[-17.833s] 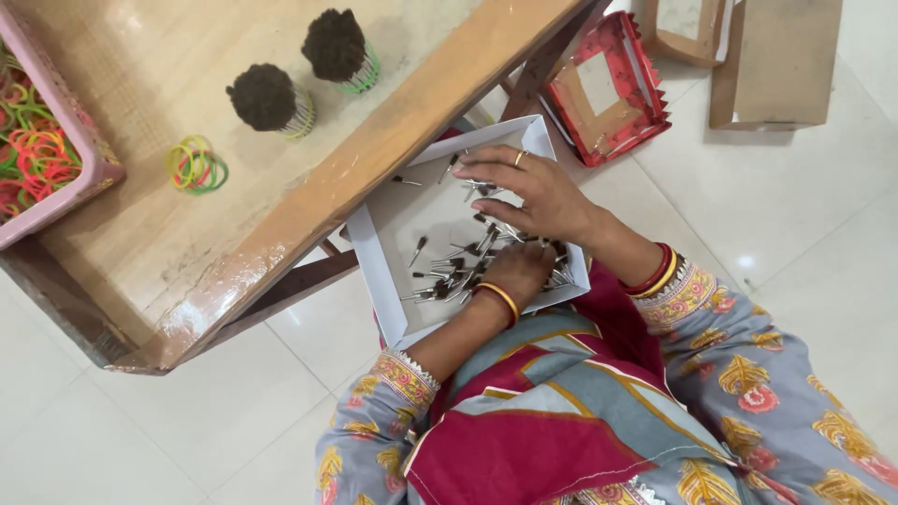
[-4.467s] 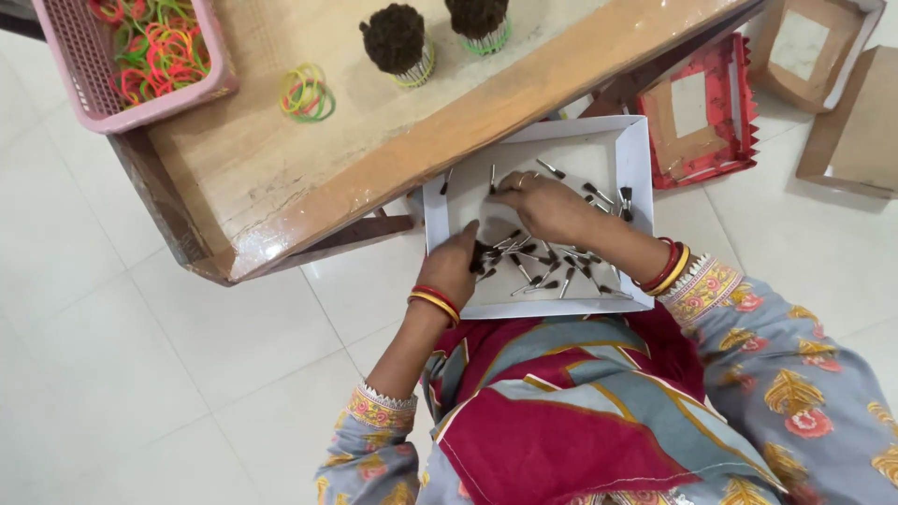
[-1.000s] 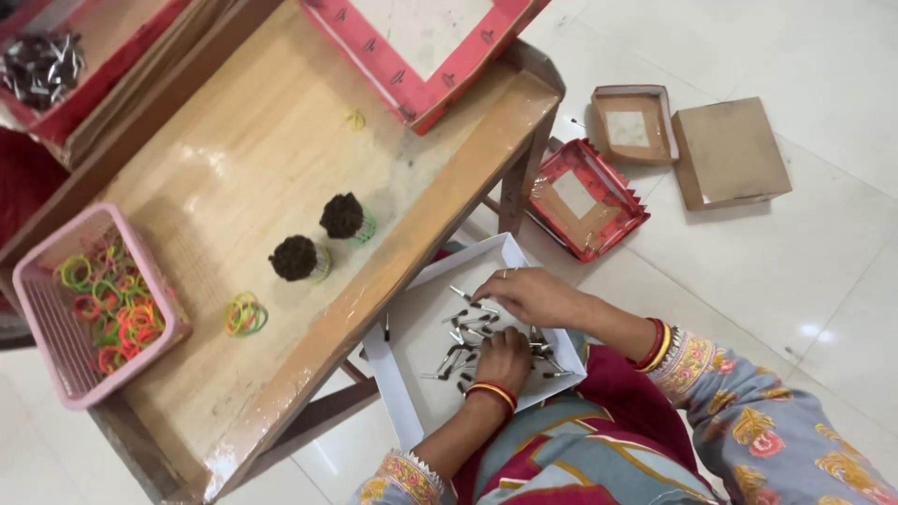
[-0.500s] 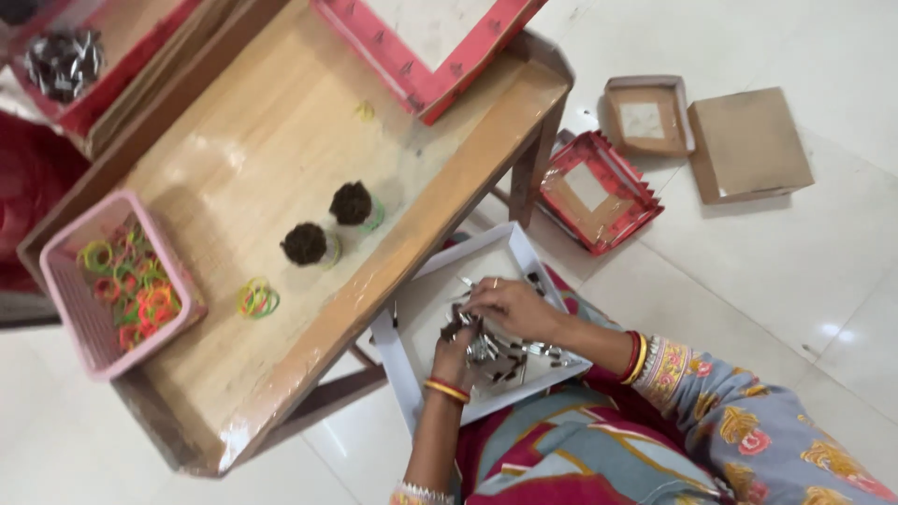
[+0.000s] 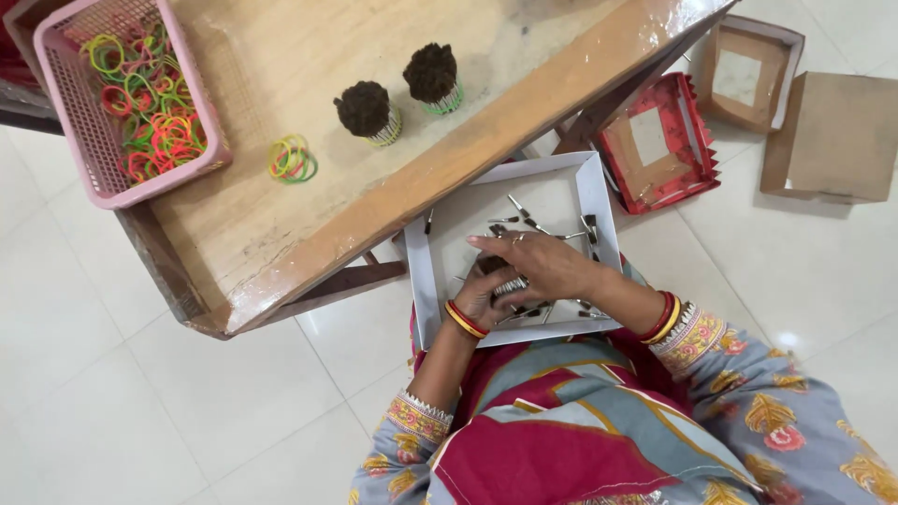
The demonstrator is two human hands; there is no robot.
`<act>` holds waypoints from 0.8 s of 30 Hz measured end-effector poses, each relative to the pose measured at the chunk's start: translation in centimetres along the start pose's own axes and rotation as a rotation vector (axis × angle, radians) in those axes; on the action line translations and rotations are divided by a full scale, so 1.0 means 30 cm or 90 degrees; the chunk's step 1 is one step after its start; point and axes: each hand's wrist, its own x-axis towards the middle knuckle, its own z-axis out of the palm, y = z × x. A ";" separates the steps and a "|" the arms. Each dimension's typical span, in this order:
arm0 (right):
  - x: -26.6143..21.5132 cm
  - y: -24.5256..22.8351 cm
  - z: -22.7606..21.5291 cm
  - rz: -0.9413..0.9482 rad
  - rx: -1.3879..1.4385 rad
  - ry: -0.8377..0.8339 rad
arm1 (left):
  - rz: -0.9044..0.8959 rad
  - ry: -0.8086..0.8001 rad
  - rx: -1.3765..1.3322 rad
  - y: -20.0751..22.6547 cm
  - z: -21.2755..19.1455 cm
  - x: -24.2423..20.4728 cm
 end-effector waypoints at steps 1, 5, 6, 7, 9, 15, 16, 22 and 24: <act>0.017 -0.024 -0.018 -0.026 0.005 0.007 | -0.013 0.002 -0.051 -0.007 -0.017 0.009; 0.027 -0.018 0.005 -0.086 -0.009 0.028 | -0.032 0.054 -0.065 0.055 0.048 -0.017; 0.021 -0.017 0.011 -0.082 -0.005 0.026 | -0.036 0.056 -0.068 0.035 0.021 -0.015; 0.022 -0.014 0.012 -0.042 -0.006 -0.015 | -0.029 0.032 -0.078 0.022 -0.006 -0.006; 0.029 -0.013 0.010 -0.003 -0.007 -0.058 | -0.019 0.010 -0.088 0.014 -0.026 0.000; 0.019 -0.015 -0.010 -0.009 0.061 0.002 | 0.057 0.016 -0.034 0.041 0.042 -0.006; 0.011 -0.007 -0.003 0.016 0.064 0.024 | 0.138 0.053 0.136 0.044 0.054 -0.007; -0.009 0.000 0.017 0.073 0.094 0.153 | 0.159 0.145 0.215 -0.015 0.007 0.019; 0.000 -0.010 0.006 0.076 0.121 0.180 | 0.150 0.101 0.145 -0.002 0.038 0.003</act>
